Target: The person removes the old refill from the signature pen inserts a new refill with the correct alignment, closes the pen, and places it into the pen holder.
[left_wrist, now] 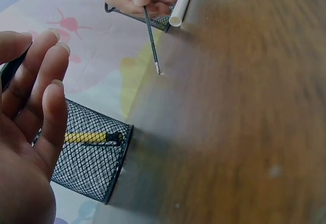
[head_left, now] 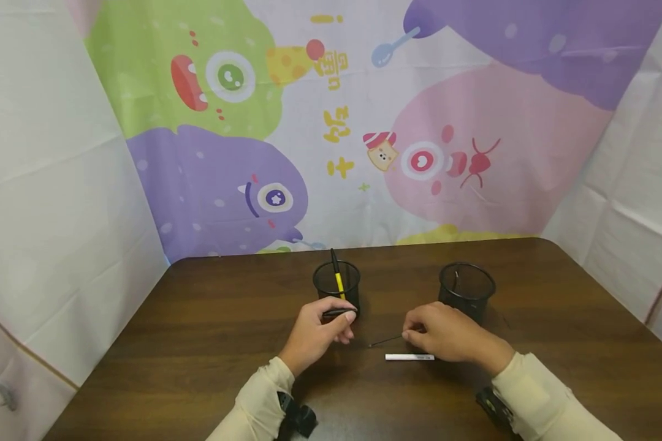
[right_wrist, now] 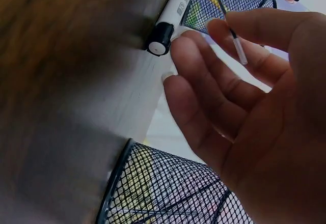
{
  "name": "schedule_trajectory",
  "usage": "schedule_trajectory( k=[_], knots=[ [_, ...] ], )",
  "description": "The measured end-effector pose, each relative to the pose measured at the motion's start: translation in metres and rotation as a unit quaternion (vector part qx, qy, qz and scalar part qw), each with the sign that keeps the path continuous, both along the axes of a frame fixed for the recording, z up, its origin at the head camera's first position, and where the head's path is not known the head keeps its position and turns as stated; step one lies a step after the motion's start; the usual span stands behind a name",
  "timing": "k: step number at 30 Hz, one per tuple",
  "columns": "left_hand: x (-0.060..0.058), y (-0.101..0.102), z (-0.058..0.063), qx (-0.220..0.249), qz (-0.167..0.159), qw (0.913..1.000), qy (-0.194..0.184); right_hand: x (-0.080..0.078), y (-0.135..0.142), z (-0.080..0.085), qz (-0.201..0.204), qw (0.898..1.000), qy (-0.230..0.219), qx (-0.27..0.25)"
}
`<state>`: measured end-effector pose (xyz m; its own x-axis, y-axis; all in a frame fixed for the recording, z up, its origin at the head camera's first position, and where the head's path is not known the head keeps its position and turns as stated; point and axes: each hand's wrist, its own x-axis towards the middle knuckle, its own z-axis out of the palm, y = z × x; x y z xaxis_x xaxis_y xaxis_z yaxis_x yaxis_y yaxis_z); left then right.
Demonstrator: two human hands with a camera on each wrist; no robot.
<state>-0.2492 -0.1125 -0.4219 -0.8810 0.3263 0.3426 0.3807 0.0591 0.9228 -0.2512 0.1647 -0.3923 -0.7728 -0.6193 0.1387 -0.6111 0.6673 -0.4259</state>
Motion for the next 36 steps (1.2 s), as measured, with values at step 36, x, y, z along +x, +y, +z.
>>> schedule_trajectory(
  k=[36],
  knots=[
    [0.002,0.01,-0.002,-0.038,-0.02,0.9991,0.003,0.002,0.003,-0.003,0.006,0.994,0.076,0.085]
  ],
)
